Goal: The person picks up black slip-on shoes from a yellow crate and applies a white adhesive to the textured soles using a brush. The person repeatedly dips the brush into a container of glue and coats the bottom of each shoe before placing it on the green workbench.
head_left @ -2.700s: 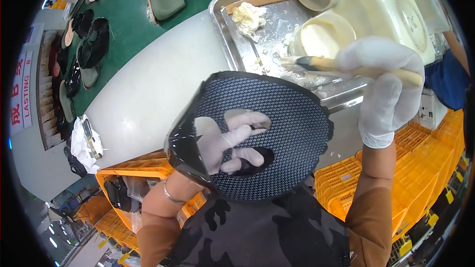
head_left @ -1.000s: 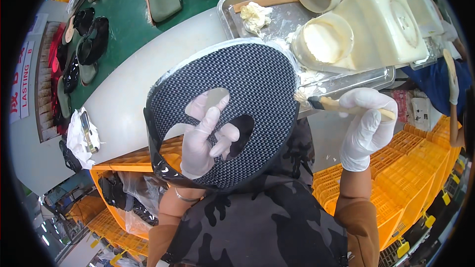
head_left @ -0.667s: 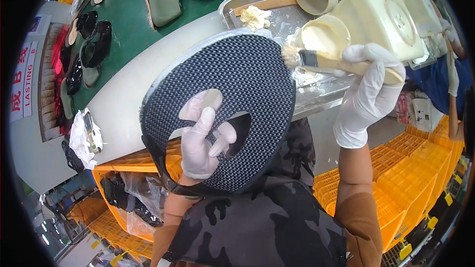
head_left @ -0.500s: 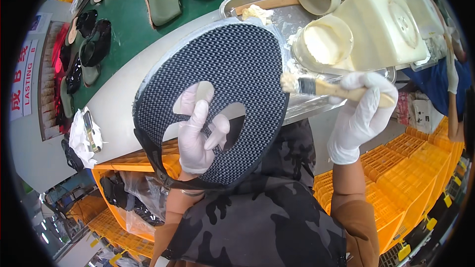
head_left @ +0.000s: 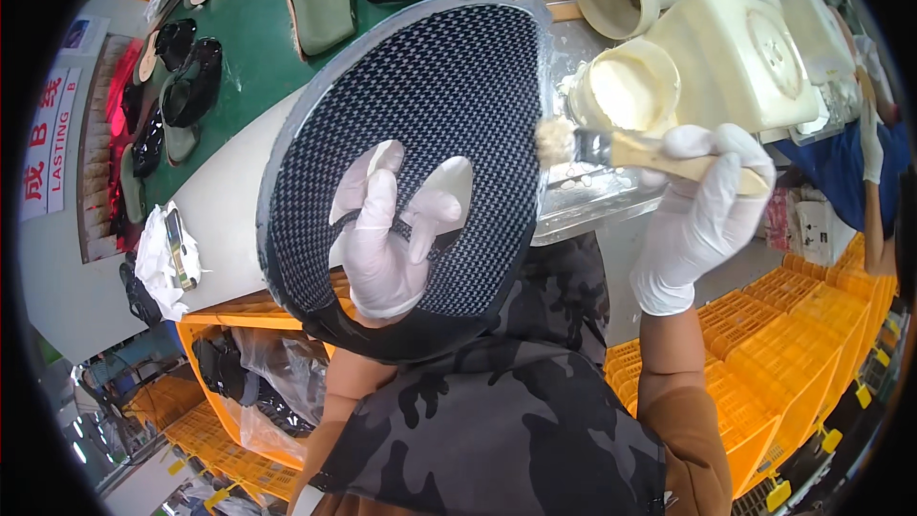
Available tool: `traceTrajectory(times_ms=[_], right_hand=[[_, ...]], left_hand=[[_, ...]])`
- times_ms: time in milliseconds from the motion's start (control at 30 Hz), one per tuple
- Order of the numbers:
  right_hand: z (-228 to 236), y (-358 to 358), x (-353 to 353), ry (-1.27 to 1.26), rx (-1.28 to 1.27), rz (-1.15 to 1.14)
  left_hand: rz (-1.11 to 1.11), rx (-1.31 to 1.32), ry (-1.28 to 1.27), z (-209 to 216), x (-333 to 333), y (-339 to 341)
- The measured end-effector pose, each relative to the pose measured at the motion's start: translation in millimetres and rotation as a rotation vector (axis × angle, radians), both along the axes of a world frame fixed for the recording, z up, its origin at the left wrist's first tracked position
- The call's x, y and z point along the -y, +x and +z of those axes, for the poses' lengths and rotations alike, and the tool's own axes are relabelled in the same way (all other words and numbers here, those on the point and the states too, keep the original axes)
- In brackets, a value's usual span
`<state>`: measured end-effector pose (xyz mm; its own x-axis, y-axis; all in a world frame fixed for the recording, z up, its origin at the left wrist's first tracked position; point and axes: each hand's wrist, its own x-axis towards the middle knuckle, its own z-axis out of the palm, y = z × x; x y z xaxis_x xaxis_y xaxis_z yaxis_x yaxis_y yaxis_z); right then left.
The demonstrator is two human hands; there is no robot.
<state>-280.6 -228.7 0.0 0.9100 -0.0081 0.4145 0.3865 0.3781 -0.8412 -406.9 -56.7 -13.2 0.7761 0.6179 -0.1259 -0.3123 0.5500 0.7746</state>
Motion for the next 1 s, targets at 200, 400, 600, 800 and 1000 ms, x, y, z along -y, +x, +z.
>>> traceTrajectory(times_ms=[200, 400, 600, 800, 1000], right_hand=[[-15.1, -31.2, 0.0, -0.007, -0.241, 0.175], [-2.3, -47.6, 7.0, -0.072, -0.449, 0.341], [20.0, -17.7, 12.5, -0.208, 0.089, 0.298], [38.9, -17.8, -19.2, -1.124, 0.824, 0.577], [42.6, -1.2, -28.3, -1.067, 1.136, 0.305]], left_hand=[[0.044, 0.156, 0.027, -2.3, -7.0, 8.9], [0.048, 0.117, 0.14, -3.5, -15.4, 12.8], [0.095, 0.091, 0.201, 12.2, -18.8, 17.9], [0.203, 0.228, 0.386, 29.2, -16.5, 34.3], [0.25, 0.119, 0.605, 39.8, -26.9, 40.8]])
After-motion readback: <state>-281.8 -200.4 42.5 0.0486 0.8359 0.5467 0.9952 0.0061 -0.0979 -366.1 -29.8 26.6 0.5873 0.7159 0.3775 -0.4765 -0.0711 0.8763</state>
